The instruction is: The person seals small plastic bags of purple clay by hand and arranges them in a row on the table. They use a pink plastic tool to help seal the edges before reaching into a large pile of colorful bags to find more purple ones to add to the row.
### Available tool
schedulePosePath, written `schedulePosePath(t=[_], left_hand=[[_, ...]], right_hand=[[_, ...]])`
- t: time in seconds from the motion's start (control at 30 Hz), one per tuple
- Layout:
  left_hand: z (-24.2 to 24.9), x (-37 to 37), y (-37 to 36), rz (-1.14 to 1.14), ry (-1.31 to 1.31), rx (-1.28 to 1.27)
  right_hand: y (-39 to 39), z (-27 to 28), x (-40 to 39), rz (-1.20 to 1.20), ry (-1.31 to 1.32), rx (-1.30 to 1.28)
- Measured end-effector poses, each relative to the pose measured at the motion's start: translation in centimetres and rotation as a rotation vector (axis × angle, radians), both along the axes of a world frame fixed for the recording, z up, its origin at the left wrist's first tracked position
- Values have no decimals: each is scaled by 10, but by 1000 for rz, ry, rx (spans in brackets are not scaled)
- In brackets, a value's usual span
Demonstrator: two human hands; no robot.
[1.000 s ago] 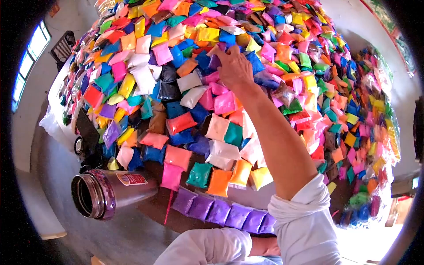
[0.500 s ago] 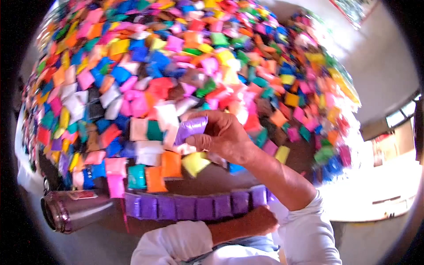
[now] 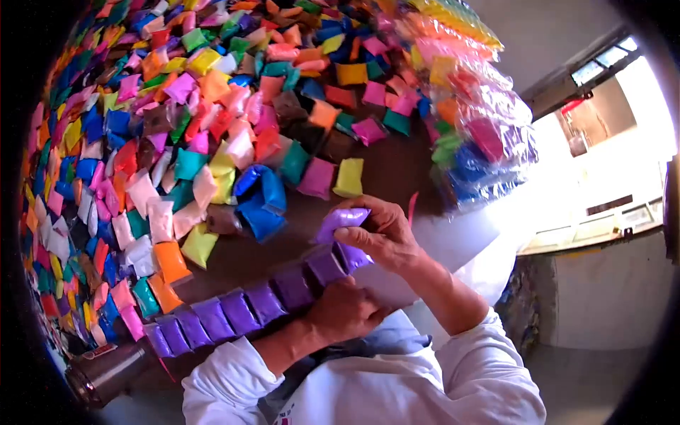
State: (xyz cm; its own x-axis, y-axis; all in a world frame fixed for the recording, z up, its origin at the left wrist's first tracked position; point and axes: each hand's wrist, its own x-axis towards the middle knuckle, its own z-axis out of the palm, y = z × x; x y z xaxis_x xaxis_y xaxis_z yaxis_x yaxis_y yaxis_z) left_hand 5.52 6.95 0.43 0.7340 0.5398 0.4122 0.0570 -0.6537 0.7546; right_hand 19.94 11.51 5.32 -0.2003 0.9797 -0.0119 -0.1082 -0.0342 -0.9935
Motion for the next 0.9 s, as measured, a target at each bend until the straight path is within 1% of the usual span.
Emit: schedulePosePath(t=[0.03, 0.07, 0.13, 0.17, 0.23, 0.33, 0.4, 0.43, 0.47, 0.53, 0.57, 0.63, 0.77, 0.87, 0.9], left_hand=[[-4, 2, -1, 8, -44, 10], [-3, 1, -1, 3, -34, 1], [3, 0, -2, 20, 90, 51], [3, 2, -4, 72, 63, 63], [-2, 4, -6, 50, 96, 30], [2, -3, -8, 17, 194, -43], [2, -3, -14, 140, -69, -488], [2, -2, -18, 141, -107, -566], [5, -2, -20, 146, -99, -561], [9, 0, -23, 203, 31, -300], [10, 3, -27, 206, 39, -298], [10, 8, -36, 287, 23, -166], [5, 10, -39, 306, 4, -110], [8, 8, -39, 277, 3, -133], [10, 7, -41, 287, 1, -185]], right_hand=[[-12, 7, 3, -50, 49, -40], [-21, 6, 10, -72, 115, -105], [-41, 13, 18, -139, 161, -116], [-49, 10, 25, -147, 167, -118], [-68, -3, 39, -113, 154, -178], [-89, -3, 46, -158, 131, -186], [-100, -3, 52, -168, 124, -206], [-105, -4, 55, -178, 109, -227], [-110, -5, 55, -175, 118, -224], [-119, -10, 53, -208, 203, -179], [-122, -14, 55, -205, 212, -179], [-128, -23, 57, -169, 153, -154], [-132, -33, 57, -166, 203, -155], [-128, -36, 60, -144, 169, -146], [-126, -33, 60, -173, 208, -206]])
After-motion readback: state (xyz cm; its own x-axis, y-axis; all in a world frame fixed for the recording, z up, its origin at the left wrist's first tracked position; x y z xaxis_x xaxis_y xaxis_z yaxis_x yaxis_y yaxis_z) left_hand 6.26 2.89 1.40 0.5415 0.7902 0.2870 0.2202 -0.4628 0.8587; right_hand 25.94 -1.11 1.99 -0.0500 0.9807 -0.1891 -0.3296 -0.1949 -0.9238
